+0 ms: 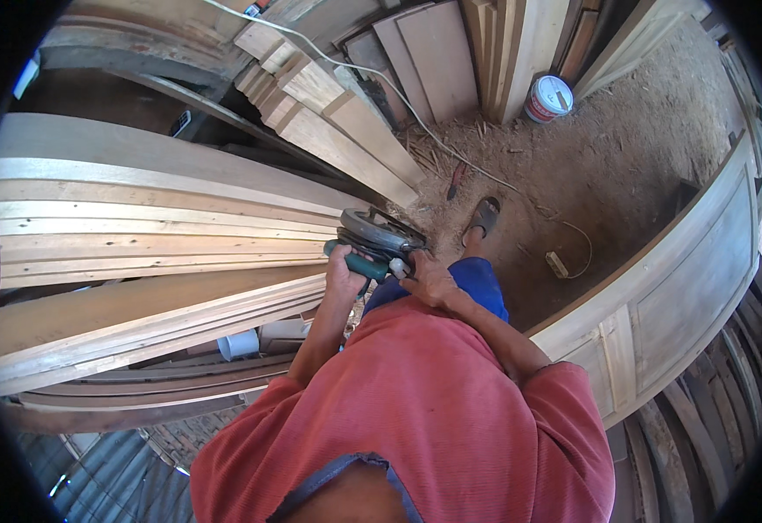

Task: The person marks a wooden door frame using a try square and a pencil, then moves around the workshop to handle a water bottle and a small electronic device before preparing a circular saw by untangling its power cord.

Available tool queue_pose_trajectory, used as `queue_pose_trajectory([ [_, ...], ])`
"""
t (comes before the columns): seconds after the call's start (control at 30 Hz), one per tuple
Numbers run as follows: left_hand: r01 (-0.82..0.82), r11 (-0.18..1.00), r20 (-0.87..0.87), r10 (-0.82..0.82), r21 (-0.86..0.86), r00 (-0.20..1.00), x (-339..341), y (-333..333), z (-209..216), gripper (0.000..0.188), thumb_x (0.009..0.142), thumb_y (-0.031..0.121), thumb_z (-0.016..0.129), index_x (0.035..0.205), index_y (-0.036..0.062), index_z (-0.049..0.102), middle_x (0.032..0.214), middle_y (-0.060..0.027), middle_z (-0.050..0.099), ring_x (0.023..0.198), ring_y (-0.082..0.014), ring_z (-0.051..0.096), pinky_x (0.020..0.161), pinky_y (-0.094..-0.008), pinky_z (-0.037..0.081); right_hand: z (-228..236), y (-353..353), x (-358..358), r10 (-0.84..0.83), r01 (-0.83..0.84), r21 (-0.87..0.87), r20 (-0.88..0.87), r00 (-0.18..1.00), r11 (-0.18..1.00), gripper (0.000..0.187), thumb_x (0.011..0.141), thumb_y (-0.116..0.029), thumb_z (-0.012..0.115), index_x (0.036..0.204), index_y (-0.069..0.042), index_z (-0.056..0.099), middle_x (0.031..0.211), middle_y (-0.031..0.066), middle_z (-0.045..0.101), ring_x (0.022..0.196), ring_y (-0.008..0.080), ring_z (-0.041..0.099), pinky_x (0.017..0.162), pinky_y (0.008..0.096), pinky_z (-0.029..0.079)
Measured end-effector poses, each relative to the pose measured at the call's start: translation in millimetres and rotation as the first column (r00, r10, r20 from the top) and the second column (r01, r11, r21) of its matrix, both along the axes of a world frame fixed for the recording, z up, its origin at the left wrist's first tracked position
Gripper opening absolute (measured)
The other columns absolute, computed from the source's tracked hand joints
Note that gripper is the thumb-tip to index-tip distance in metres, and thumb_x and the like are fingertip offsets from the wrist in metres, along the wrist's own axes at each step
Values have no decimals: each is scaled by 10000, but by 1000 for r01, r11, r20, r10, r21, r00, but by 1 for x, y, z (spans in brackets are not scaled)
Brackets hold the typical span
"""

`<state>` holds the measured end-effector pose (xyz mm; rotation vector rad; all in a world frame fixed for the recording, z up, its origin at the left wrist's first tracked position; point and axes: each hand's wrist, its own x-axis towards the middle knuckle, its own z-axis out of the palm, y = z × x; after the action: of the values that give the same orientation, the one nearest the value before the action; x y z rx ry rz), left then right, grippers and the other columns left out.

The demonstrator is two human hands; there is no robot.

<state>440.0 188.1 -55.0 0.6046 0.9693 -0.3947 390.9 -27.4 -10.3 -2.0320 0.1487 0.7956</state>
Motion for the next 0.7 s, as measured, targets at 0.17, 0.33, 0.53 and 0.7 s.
queue_pose_trajectory([
  [0.17,-10,1000,73,12,-30,997,-5,-6,-6,93,769,92,612,799,95,524,771,-40,514,741,-221,522,734,-389,487,16,13,10,-51,49,-66,-28,998,997,593,804,-279,725,1210,24,418,1101,329,585,1045,489,580,891,539,446],
  [0.33,-24,1000,76,24,-8,997,-2,-7,4,105,767,87,609,841,91,534,787,-38,519,742,-209,521,740,-372,486,27,0,16,138,-135,-29,161,977,990,639,765,-313,760,1197,25,432,1082,282,582,1050,443,571,864,513,471],
  [0.53,-16,999,108,22,-49,994,-1,-3,2,123,786,104,586,894,81,531,801,-45,520,749,-199,526,743,-360,487,43,-3,23,110,-116,7,286,952,993,558,770,-398,779,1080,5,549,1021,241,607,955,420,588,822,491,474],
  [0.7,-19,997,63,23,-72,998,-6,-7,-6,136,814,131,554,932,65,542,890,-82,569,826,-222,567,786,-395,500,26,11,23,-162,142,143,145,976,980,443,754,-358,811,891,-4,583,755,185,598,753,361,608,665,471,459],
])
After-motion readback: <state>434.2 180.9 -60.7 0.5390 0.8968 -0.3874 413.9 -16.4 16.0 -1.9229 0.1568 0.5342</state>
